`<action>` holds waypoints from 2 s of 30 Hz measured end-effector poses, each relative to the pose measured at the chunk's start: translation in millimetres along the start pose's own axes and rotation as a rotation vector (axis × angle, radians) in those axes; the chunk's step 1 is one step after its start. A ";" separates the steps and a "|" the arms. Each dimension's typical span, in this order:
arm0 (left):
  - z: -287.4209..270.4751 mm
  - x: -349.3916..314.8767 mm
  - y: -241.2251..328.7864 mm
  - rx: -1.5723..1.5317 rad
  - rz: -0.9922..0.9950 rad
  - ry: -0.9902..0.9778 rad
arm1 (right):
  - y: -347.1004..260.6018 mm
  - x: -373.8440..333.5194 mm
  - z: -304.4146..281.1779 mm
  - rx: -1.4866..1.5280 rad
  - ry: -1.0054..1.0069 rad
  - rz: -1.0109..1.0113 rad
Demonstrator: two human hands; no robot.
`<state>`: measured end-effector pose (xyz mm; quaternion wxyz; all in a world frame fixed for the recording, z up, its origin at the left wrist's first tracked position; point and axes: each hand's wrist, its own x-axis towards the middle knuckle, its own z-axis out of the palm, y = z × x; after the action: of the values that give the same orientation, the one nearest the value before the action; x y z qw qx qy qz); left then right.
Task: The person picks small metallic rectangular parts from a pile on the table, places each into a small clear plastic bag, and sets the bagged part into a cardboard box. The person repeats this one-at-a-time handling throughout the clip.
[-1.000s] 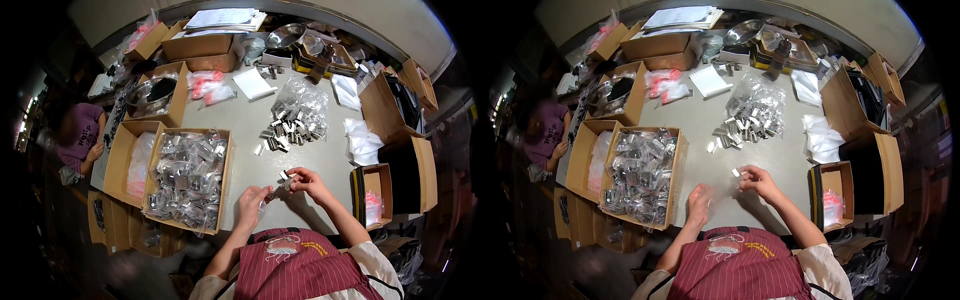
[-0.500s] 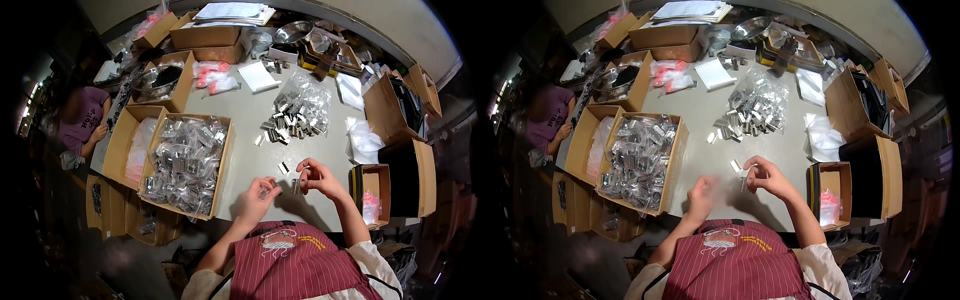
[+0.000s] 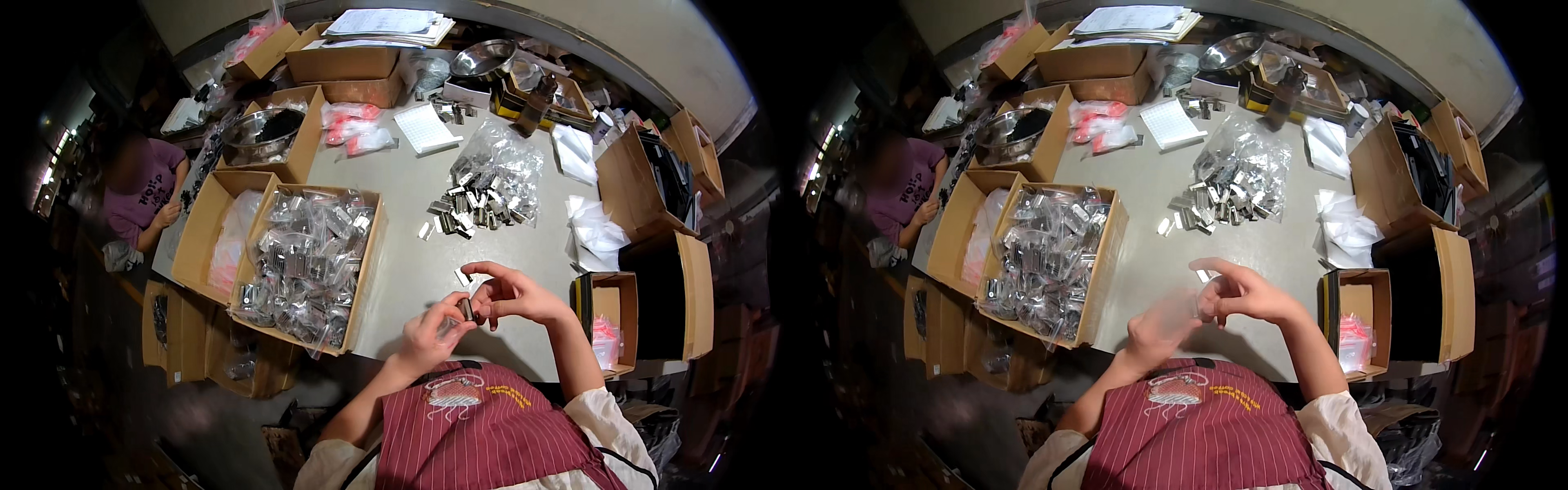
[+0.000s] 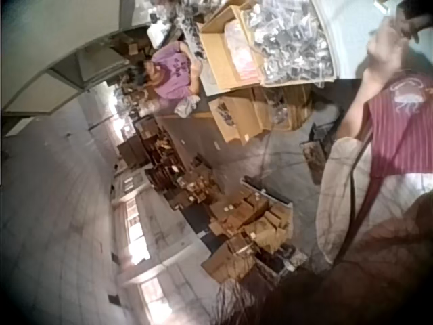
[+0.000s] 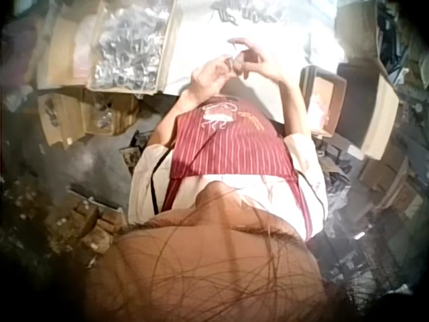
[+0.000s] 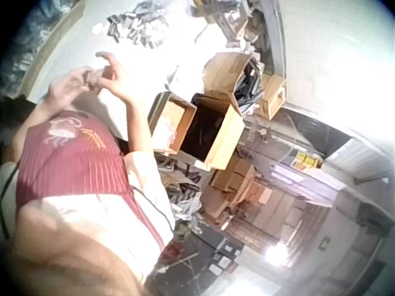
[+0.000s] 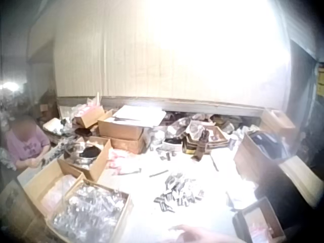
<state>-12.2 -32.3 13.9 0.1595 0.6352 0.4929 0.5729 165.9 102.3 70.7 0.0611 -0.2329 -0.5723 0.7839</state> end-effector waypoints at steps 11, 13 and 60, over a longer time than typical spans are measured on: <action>-3.0 -21.0 -41.3 -0.910 -0.852 0.169 | 56.3 23.1 12.2 -0.353 0.303 -0.159; -1.8 -26.6 -51.0 -0.891 -0.870 0.177 | 72.3 34.9 -15.3 -0.449 0.328 -0.145; -29.4 24.9 3.6 -0.750 -0.767 -0.049 | 29.9 4.8 23.2 -0.142 0.234 -0.112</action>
<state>-40.2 -24.5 39.5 0.5847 0.3223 0.4470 0.5953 156.6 73.8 47.1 0.1543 -0.2943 -0.6274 0.7043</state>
